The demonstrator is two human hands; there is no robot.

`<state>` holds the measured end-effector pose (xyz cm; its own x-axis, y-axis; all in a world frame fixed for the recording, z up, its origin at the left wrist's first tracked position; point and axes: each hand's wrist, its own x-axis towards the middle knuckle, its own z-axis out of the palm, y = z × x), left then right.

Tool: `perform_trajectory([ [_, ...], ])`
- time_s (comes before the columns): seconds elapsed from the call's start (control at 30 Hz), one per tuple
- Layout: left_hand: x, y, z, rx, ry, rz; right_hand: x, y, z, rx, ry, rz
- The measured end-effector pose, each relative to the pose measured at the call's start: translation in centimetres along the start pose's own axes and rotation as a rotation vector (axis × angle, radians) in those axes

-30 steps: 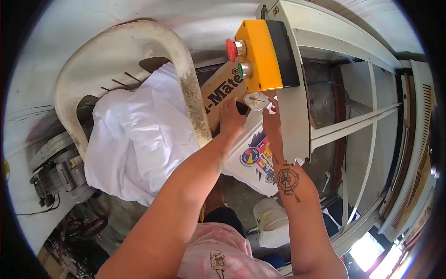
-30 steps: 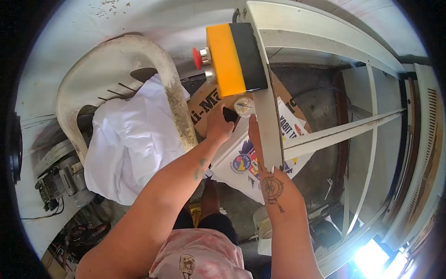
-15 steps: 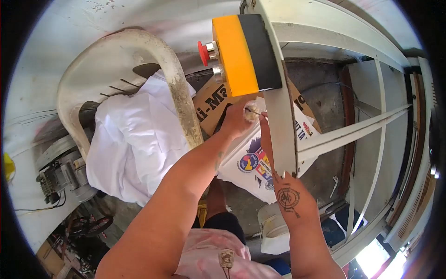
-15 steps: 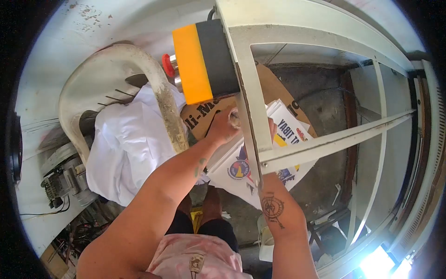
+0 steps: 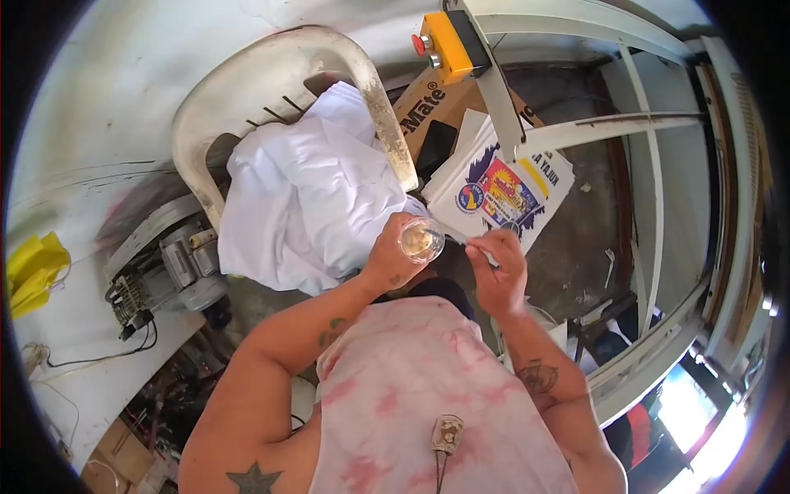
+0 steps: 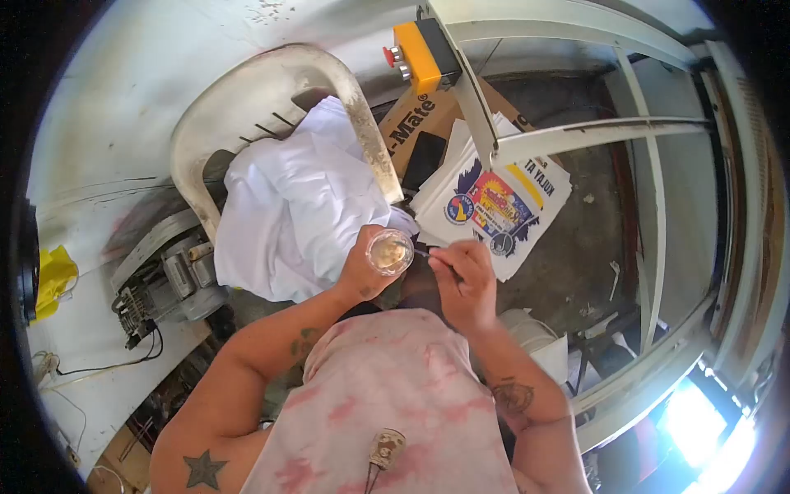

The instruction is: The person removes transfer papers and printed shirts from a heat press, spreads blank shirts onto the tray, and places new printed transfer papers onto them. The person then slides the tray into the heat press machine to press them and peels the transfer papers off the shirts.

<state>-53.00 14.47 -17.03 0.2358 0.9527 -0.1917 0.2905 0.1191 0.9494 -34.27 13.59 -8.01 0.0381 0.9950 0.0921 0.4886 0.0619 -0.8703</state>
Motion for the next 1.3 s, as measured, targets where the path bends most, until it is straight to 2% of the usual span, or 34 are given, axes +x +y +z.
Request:
perform_trajectory([
  [0.1,-3.5,3.9,-4.6,-0.006,-0.048,0.185,-0.2,-5.8,0.0,-0.158,-0.061,-0.257],
  [0.17,-6.1,6.3,-7.4,0.04,0.008,0.315,-0.7,-10.6,0.3,-0.266,-0.108,-0.418],
  [0.3,-11.3,9.9,-12.4,0.109,0.128,0.445,-3.8,-18.8,1.4,-0.335,-0.203,-0.552],
  [0.53,-18.4,10.6,-17.9,0.178,0.235,0.353,-9.5,-24.1,5.5,0.085,-0.327,-0.158],
  [0.73,-21.6,10.7,-20.2,0.218,0.263,0.353,-12.0,-25.5,8.2,0.294,-0.367,-0.052],
  [0.83,-22.6,11.0,-20.8,0.286,0.295,0.38,-12.7,-25.3,8.8,0.505,-0.372,0.236],
  [0.93,-23.4,11.4,-21.1,0.246,0.284,0.341,-12.9,-25.0,8.9,0.602,-0.322,0.355],
  [1.17,-25.5,12.6,-21.9,0.169,0.178,0.285,-13.1,-25.3,8.6,0.763,-0.278,0.419],
  [1.3,-27.2,14.2,-22.5,-0.042,0.07,0.213,-12.5,-27.8,7.7,0.782,-0.304,0.375],
])
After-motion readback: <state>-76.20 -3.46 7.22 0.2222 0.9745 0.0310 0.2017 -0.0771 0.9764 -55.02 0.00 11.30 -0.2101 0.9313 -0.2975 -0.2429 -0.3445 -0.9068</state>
